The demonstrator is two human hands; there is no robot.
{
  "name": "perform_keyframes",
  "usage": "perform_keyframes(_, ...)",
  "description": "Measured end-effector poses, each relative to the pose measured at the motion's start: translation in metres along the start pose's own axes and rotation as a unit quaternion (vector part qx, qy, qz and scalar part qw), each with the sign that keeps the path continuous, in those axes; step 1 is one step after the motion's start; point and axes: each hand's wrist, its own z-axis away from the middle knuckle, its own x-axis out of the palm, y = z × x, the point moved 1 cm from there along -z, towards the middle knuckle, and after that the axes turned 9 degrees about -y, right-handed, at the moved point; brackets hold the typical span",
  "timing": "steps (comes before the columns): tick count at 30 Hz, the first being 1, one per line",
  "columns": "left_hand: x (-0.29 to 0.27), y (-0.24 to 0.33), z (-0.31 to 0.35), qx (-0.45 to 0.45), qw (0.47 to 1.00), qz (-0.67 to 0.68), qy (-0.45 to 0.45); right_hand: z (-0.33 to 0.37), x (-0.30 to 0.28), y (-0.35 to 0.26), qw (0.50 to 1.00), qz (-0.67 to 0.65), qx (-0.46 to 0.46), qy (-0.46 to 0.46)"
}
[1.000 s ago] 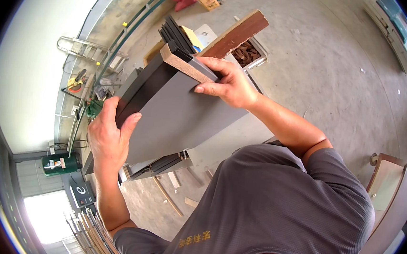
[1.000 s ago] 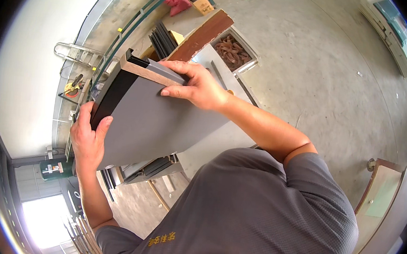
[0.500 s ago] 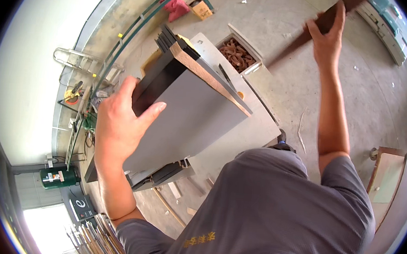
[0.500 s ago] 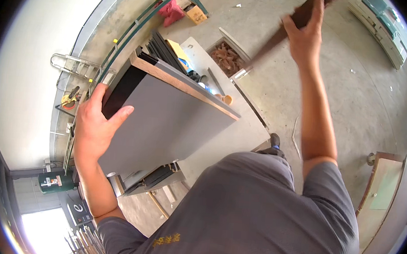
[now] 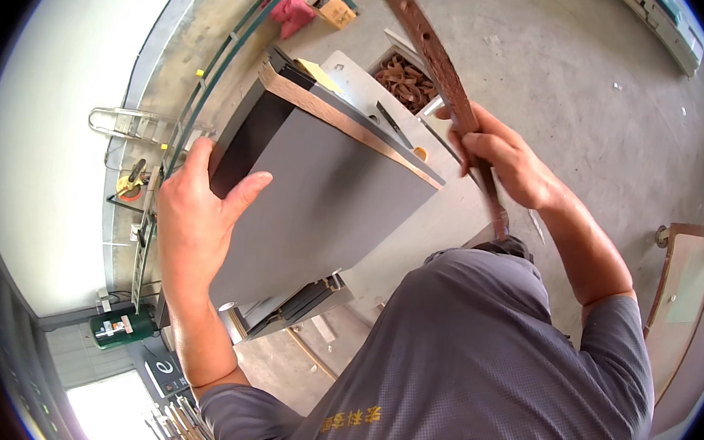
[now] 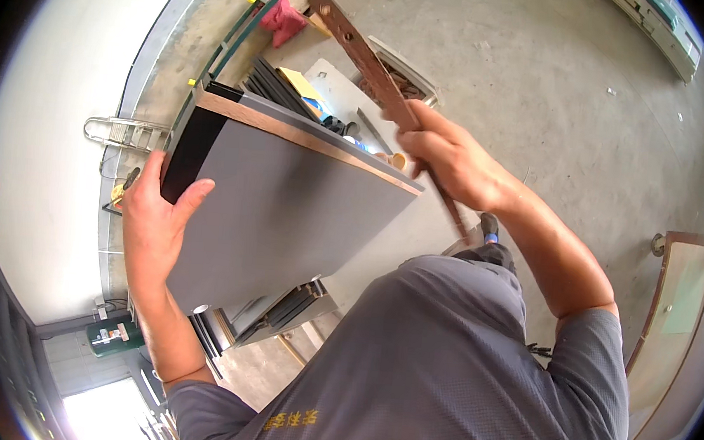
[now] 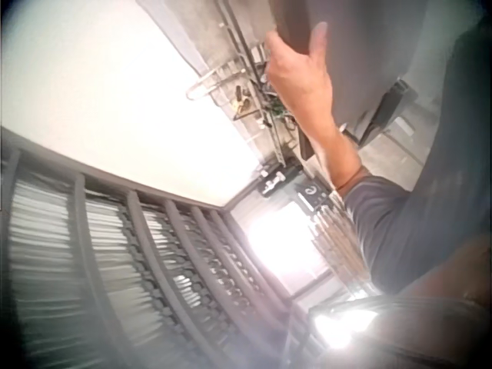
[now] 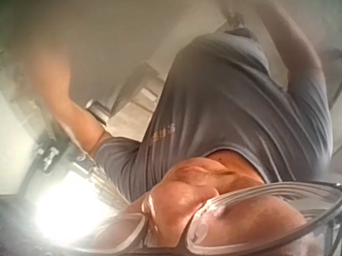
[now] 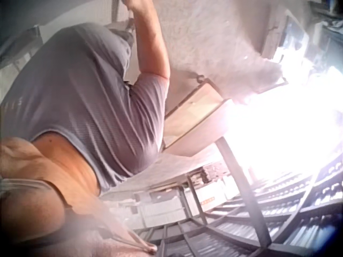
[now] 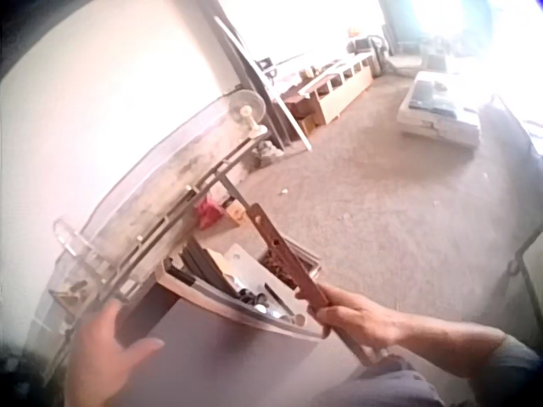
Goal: The person applies glue to the edge of a furniture panel, attaches a black trim piece by hand, and secures it with a rubber band before placing it in a stack.
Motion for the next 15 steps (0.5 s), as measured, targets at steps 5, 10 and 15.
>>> perform_keyframes(5, 0.002, -0.003, -0.002, 0.011, 0.999, -0.043, 0.025, -0.013, 0.039, -0.014, 0.986, 0.066, -0.144, 0.054)
perform_keyframes(10, 0.003, -0.005, -0.003, 0.025, 0.998, -0.044, 0.036, -0.018, 0.041, -0.032, 0.974, 0.127, -0.182, 0.047)
perform_keyframes(15, 0.005, -0.005, -0.001, 0.028, 0.997, -0.059, 0.043, -0.024, 0.046, -0.042, 0.932, 0.187, -0.286, 0.126)
